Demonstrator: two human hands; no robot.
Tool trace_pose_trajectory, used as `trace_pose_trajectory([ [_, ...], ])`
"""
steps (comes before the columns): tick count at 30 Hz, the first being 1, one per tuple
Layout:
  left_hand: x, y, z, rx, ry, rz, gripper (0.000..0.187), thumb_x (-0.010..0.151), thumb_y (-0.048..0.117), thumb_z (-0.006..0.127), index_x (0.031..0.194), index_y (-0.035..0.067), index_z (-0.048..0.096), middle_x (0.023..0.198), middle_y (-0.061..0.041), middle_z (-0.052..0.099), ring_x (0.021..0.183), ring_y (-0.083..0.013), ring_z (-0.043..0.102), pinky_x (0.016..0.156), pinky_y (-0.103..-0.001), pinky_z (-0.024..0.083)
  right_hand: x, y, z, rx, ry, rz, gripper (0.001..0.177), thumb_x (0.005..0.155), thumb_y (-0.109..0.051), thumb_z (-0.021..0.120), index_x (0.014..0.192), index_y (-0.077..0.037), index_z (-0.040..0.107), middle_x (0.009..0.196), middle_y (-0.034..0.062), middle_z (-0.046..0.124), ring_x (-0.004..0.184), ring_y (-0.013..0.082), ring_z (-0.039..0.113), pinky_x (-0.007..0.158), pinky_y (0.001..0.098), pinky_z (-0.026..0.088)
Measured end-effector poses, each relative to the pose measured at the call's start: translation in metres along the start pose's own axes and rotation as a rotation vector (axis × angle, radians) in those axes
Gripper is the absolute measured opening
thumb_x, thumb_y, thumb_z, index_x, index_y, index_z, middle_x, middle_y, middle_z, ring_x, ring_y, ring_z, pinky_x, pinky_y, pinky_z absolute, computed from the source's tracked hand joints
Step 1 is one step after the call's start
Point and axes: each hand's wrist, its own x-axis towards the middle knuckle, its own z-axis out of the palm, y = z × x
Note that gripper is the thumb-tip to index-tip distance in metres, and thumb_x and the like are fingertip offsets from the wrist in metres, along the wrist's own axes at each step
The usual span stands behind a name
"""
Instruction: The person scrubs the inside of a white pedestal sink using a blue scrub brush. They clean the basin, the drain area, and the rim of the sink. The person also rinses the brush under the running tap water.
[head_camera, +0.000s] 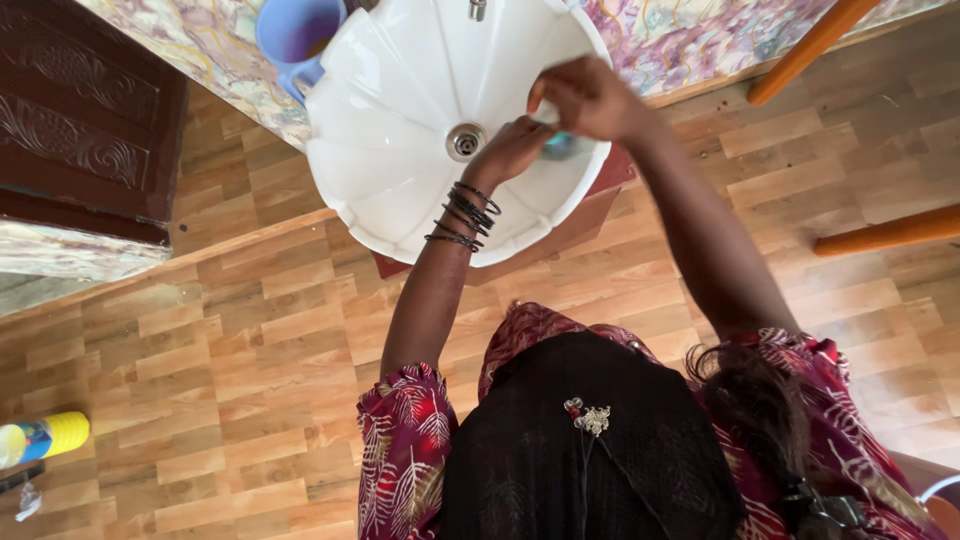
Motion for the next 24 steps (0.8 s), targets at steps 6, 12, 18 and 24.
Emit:
trace_pose_trajectory([
  [6, -0.006, -0.056, -0.033, 0.184, -0.016, -0.275, 0.058, 0.106, 0.046, 0.039, 0.113, -0.003, 0.070, 0.107, -0.026, 0.071, 0.103, -0.0400, 0.066, 0.093, -0.050, 0.049, 0.027, 0.079, 0.070, 0.305, 0.015, -0.009, 0.032, 0.109, -0.019, 0.051, 0.093, 0.001, 0.071, 0.062, 0.0013, 0.055, 0.059, 0.0092, 0.052, 0.056, 0.0267, 0.043],
  [12, 0.024, -0.014, -0.024, -0.109, -0.171, 0.391, 0.047, 0.104, 0.038, 0.043, 0.124, 0.007, 0.073, 0.121, -0.018, 0.073, 0.111, -0.0269, 0.066, 0.100, -0.038, 0.049, 0.039, 0.000, 0.003, -0.193, -0.033, -0.056, 0.029, 0.103, -0.021, 0.053, 0.101, -0.003, 0.075, 0.070, 0.0052, 0.069, 0.058, 0.0091, 0.062, 0.055, 0.0262, 0.048],
  [18, 0.045, 0.015, -0.013, -0.403, -0.216, 0.287, 0.038, 0.108, 0.039, 0.050, 0.126, 0.011, 0.069, 0.108, -0.020, 0.072, 0.104, -0.0286, 0.066, 0.095, -0.041, 0.049, 0.024, -0.057, -0.038, -0.291, 0.053, 0.101, 0.031, 0.103, -0.026, 0.056, 0.108, -0.003, 0.076, 0.066, 0.0119, 0.066, 0.055, 0.0157, 0.059, 0.051, 0.0349, 0.043],
  [24, 0.023, -0.061, -0.049, -0.005, -0.159, -0.109, 0.051, 0.104, 0.051, 0.045, 0.107, 0.009, 0.076, 0.075, -0.007, 0.070, 0.075, -0.0237, 0.070, 0.070, -0.040, 0.050, 0.062, 0.025, 0.020, 0.079, -0.068, 0.189, 0.035, 0.105, -0.024, 0.053, 0.090, -0.001, 0.074, 0.061, 0.0055, 0.055, 0.058, 0.0136, 0.052, 0.057, 0.0308, 0.043],
])
